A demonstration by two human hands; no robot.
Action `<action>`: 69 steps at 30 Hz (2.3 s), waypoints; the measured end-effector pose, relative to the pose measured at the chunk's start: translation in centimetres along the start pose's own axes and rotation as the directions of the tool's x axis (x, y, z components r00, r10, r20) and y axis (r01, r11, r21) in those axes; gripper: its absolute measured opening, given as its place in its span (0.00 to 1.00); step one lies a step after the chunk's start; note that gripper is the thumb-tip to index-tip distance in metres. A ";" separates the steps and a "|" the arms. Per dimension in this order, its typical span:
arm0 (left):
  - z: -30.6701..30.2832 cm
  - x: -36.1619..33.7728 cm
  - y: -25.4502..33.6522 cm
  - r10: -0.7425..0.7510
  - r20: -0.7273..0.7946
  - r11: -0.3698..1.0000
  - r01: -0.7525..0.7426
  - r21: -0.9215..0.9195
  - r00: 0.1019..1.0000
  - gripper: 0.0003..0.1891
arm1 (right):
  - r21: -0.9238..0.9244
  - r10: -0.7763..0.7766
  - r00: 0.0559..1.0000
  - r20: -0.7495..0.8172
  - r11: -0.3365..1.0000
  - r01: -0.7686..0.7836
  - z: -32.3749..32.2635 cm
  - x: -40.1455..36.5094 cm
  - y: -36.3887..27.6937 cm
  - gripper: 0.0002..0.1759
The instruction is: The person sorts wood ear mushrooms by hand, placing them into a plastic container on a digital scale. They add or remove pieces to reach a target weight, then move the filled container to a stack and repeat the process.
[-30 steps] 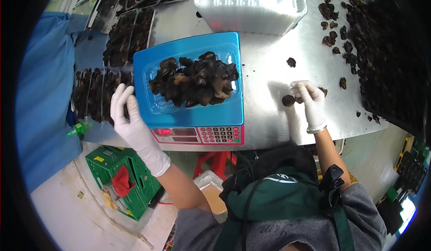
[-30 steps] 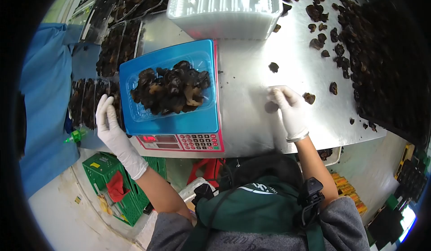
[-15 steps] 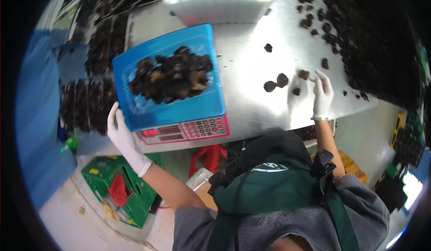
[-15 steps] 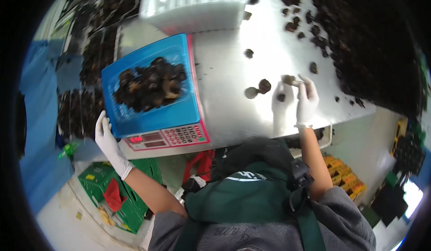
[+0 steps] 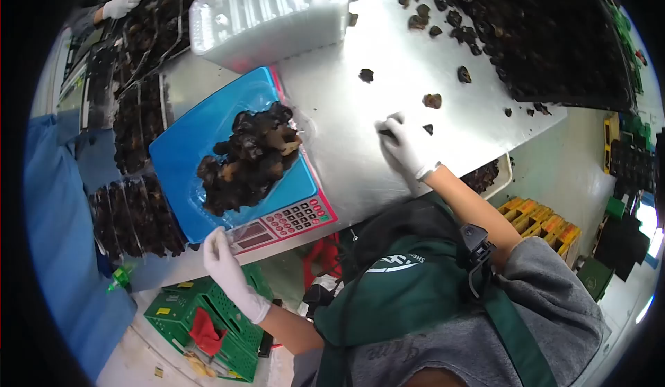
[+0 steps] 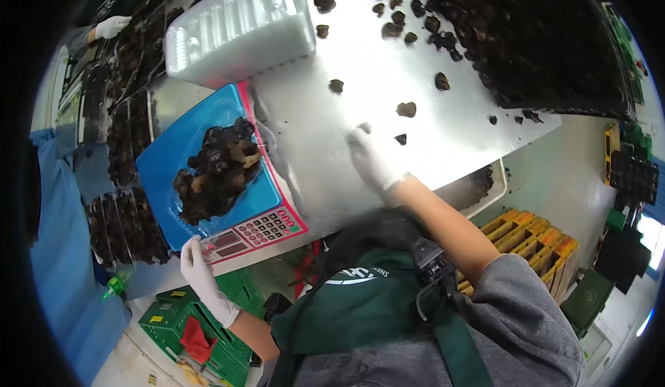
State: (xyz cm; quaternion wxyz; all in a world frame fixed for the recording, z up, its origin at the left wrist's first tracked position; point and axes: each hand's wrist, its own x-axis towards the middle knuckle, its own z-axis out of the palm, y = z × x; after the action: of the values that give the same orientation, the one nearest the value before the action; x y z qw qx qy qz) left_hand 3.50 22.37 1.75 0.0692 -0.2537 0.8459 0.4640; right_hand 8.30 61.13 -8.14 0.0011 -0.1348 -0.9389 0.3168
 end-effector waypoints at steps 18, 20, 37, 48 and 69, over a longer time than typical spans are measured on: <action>3.8 2.3 -0.1 0.625 0.000 0.737 -0.590 0.331 0.781 0.22 | 0.214 -0.753 0.571 -0.327 0.529 0.821 2.5 4.2 -21.7 0.16; 4.4 1.8 0.4 0.646 -0.019 0.733 -0.613 0.294 0.763 0.24 | 0.379 -0.669 0.689 -0.279 0.582 0.719 -0.7 5.2 -17.4 0.20; -0.2 -1.7 2.7 0.533 -0.511 0.809 -0.583 0.074 0.675 0.21 | -0.183 -0.042 0.936 -0.349 0.983 -0.024 -4.4 -1.4 5.8 0.46; -2.3 -10.0 0.2 0.419 -0.728 0.846 -0.525 0.096 0.542 0.19 | -0.266 -0.548 0.827 -0.123 0.821 0.505 1.5 12.8 3.2 0.21; 12.4 -15.7 -1.0 0.646 -0.270 0.748 -0.662 0.038 0.714 0.14 | -0.191 -0.160 0.804 -0.572 0.980 0.059 -13.9 -4.8 19.8 0.19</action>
State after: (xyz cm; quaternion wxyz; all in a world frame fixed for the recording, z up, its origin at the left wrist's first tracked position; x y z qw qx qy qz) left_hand 16.03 37.85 -0.45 -0.2212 -0.0001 0.8674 0.4458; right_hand 19.10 83.26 -8.42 0.2968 -0.1707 -0.9220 0.1810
